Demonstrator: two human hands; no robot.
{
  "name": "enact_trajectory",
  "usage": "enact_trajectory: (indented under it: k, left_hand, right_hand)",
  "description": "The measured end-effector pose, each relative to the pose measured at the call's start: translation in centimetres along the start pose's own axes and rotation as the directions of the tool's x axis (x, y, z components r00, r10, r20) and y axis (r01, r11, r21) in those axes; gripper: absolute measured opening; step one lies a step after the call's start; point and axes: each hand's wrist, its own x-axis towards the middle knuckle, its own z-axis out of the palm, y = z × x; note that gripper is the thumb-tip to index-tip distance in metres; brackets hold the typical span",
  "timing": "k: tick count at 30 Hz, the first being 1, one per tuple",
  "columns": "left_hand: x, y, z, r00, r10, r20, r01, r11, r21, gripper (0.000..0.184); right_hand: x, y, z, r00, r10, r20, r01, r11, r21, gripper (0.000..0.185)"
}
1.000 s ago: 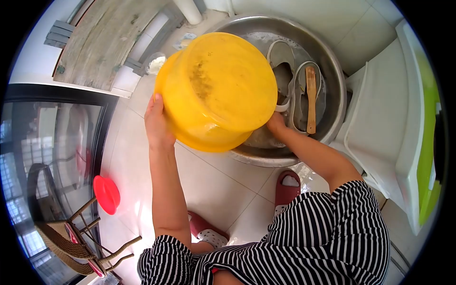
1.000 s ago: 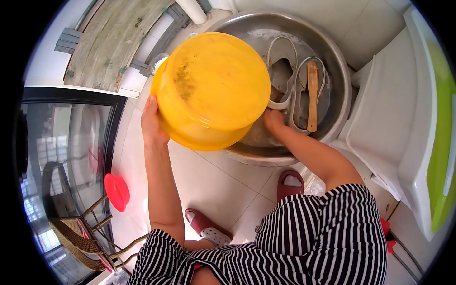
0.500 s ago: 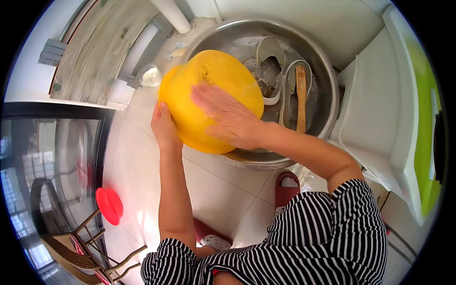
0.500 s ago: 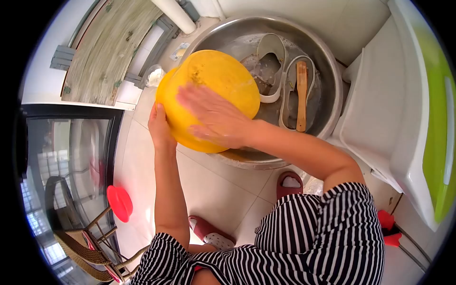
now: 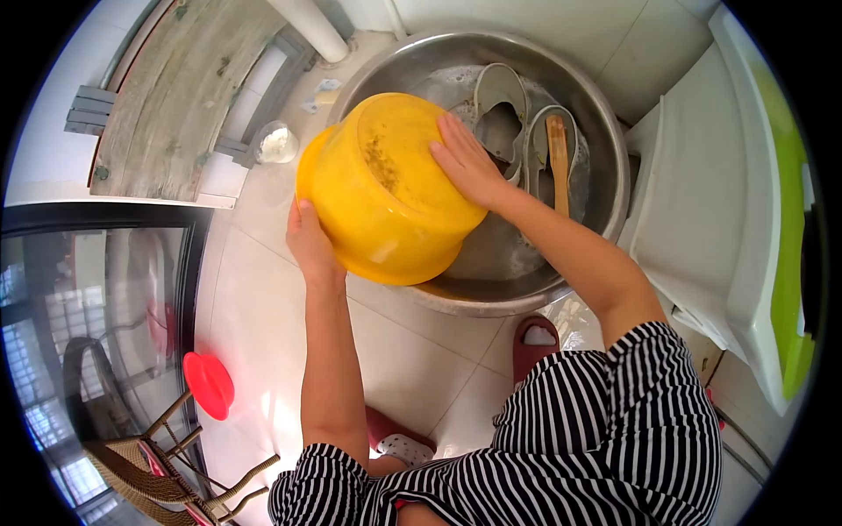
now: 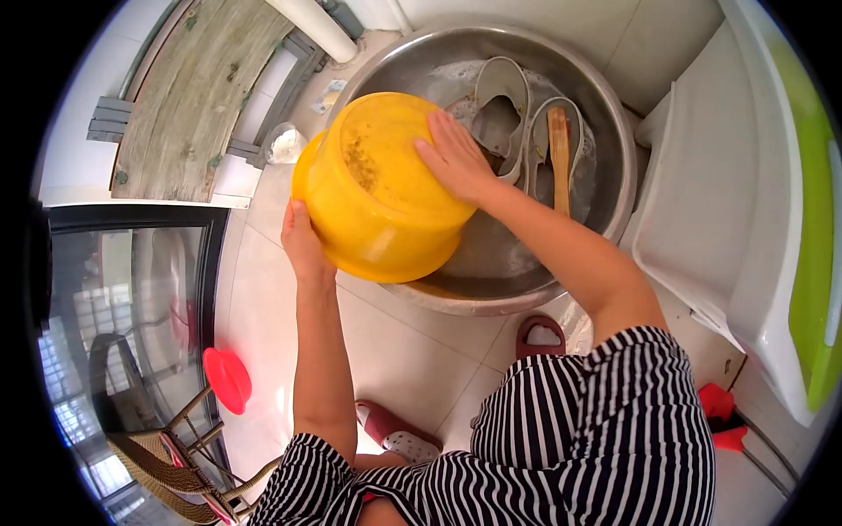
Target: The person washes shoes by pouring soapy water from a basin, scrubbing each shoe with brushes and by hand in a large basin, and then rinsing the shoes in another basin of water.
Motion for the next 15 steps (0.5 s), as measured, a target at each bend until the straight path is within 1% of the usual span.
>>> enact_trajectory:
  k: [2,3,4,5,6,7,8,9,11,12,14,15]
  left_hand:
    - [0.1,0.1,-0.1,1.000,-0.013,0.004,0.012,1.000,0.023,0.038]
    - [0.2,0.1,0.1,1.000,-0.009,0.006,0.009,1.000,0.021,0.038]
    - [0.2,0.3,0.2,1.000,0.002,0.010,-0.003,0.998,0.067,0.038]
    - [0.1,0.5,0.3,1.000,0.011,0.012,-0.012,0.994,0.112,0.038]
    - [-0.3,1.0,0.9,1.000,0.007,0.008,-0.008,0.994,0.110,0.038]
    - [-1.0,1.5,2.1,0.999,0.040,-0.015,-0.037,0.987,0.158,0.039]
    - [-1.5,2.0,3.0,0.996,0.077,-0.035,-0.068,0.976,0.208,0.040]
    - [-2.0,2.3,3.6,0.996,0.078,-0.038,-0.068,0.976,0.205,0.040]
    - [-2.7,2.9,4.4,0.981,0.180,0.073,-0.194,0.939,0.284,0.042]
    - [-2.7,3.2,4.5,0.980,0.182,0.081,-0.198,0.938,0.284,0.042]
    - [-2.6,3.5,4.7,0.967,0.231,0.110,-0.251,0.939,0.235,0.039]
    - [-2.9,3.6,4.8,0.966,0.233,0.113,-0.253,0.939,0.233,0.039]
  right_hand:
    - [-3.3,-0.4,0.2,1.000,-0.022,-0.001,0.022,1.000,-0.017,0.065]
    - [-5.2,-1.4,0.1,0.979,-0.201,-0.029,0.201,0.979,-0.019,0.061]
    - [-7.1,-3.0,-0.4,0.927,-0.370,-0.054,0.369,0.929,-0.024,0.058]
    - [-8.3,-5.6,-1.1,0.891,-0.454,-0.012,0.452,0.890,-0.063,0.055]
    - [-8.6,-8.1,-1.8,0.847,-0.531,0.032,0.532,0.841,-0.098,0.052]
    - [-7.7,-9.3,-2.1,0.709,-0.691,0.142,0.705,0.684,-0.188,0.050]
    - [-6.8,-10.3,-2.2,0.536,-0.802,0.263,0.841,0.480,-0.249,0.048]
    - [-6.3,-11.7,-2.4,0.533,-0.803,0.266,0.843,0.477,-0.248,0.048]
    - [-5.8,-13.7,-2.7,0.681,-0.640,0.355,0.712,0.468,-0.524,0.045]
    - [-5.8,-13.5,-2.6,0.685,-0.639,0.350,0.707,0.469,-0.529,0.045]
    - [-5.4,-12.9,-2.7,0.663,-0.717,0.216,0.667,0.435,-0.605,0.046]
    - [-4.7,-12.8,-3.1,0.664,-0.716,0.215,0.665,0.434,-0.608,0.046]
